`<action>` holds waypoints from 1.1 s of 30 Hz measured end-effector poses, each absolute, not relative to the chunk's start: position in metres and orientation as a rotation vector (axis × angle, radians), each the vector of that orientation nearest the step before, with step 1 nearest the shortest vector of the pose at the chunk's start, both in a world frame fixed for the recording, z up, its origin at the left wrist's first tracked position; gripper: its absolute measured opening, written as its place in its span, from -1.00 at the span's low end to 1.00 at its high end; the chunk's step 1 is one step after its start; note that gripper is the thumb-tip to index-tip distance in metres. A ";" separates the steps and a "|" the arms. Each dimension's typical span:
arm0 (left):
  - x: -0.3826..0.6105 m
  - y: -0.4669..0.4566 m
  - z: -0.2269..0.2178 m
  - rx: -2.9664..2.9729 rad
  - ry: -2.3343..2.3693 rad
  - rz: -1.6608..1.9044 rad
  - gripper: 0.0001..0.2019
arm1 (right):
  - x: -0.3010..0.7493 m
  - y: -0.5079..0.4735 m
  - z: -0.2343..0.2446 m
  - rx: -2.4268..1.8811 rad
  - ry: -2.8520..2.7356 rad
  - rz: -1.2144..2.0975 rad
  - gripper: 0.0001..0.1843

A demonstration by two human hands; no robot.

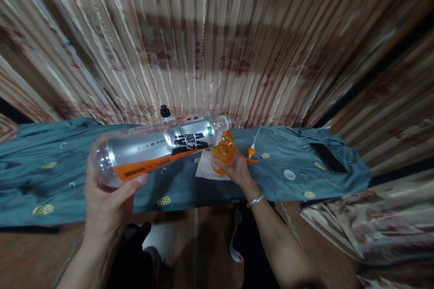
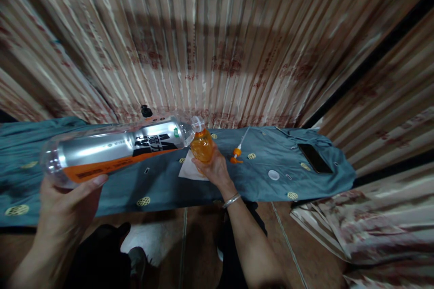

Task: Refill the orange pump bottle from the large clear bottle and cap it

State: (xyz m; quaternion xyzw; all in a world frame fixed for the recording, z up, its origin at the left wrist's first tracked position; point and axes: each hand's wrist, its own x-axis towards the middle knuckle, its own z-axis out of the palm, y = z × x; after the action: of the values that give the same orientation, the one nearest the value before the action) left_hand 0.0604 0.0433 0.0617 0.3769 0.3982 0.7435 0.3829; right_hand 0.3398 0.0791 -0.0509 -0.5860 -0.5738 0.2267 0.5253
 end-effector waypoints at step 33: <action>0.052 0.045 0.054 1.185 1.027 1.838 0.02 | 0.339 0.078 -0.045 -1.449 -1.351 0.561 -0.12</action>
State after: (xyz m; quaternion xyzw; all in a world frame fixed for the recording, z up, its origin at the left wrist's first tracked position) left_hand 0.0522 0.0449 0.0543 0.4586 0.3974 0.7111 0.3550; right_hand 0.3388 0.0778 -0.0453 -0.6031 -0.5623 0.2333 0.5154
